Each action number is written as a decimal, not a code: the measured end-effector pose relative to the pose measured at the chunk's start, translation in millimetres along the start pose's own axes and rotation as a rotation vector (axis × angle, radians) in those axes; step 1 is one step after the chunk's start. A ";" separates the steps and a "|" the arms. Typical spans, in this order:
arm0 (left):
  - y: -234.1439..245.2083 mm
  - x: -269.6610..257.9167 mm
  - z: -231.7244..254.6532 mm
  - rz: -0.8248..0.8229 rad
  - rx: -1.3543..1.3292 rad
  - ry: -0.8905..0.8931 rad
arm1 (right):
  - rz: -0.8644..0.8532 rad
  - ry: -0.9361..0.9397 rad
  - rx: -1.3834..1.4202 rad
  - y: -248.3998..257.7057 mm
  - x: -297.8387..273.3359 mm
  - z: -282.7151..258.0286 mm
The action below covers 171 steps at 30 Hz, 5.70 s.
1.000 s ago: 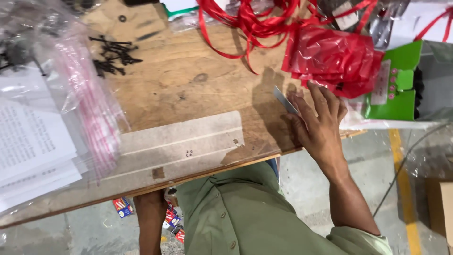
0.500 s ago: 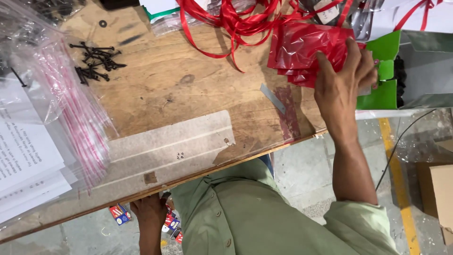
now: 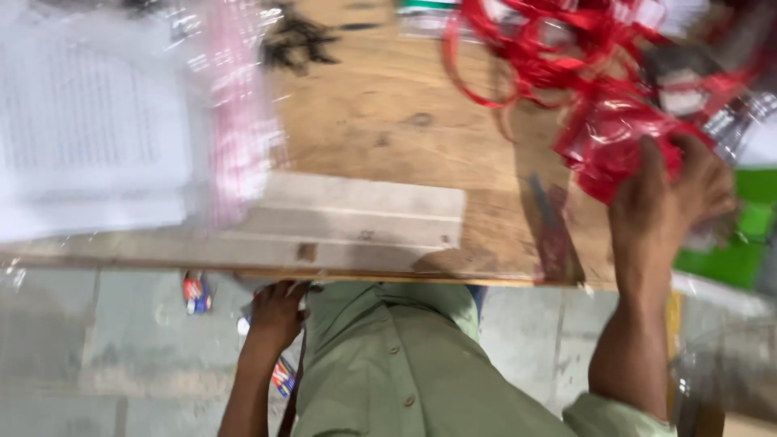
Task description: Placing screws into a small red pouch and tying it with a ribbon.
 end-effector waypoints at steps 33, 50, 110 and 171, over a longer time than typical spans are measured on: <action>195.2 -34.8 155.4 -0.229 -0.430 -0.575 | -0.396 0.440 0.870 -8.8 40.3 -223.1; 203.7 62.5 189.0 0.789 -0.346 -0.489 | -0.305 0.250 0.925 -20.5 25.9 -199.3; 192.9 45.0 196.6 0.840 -0.374 -0.582 | -0.305 0.329 0.806 -1.5 -22.2 -205.1; 188.3 19.8 174.9 0.832 -0.672 -0.569 | -0.488 0.307 0.949 -0.1 5.0 -209.1</action>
Point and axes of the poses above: each hand's wrist, its own x-axis towards the middle knuckle, its own y-axis out of the back of the hand, z = x × y, the point moved 4 cm from there along x, towards the middle knuckle, and after that the axes turned 3 degrees about -y, right-handed, at the moved point
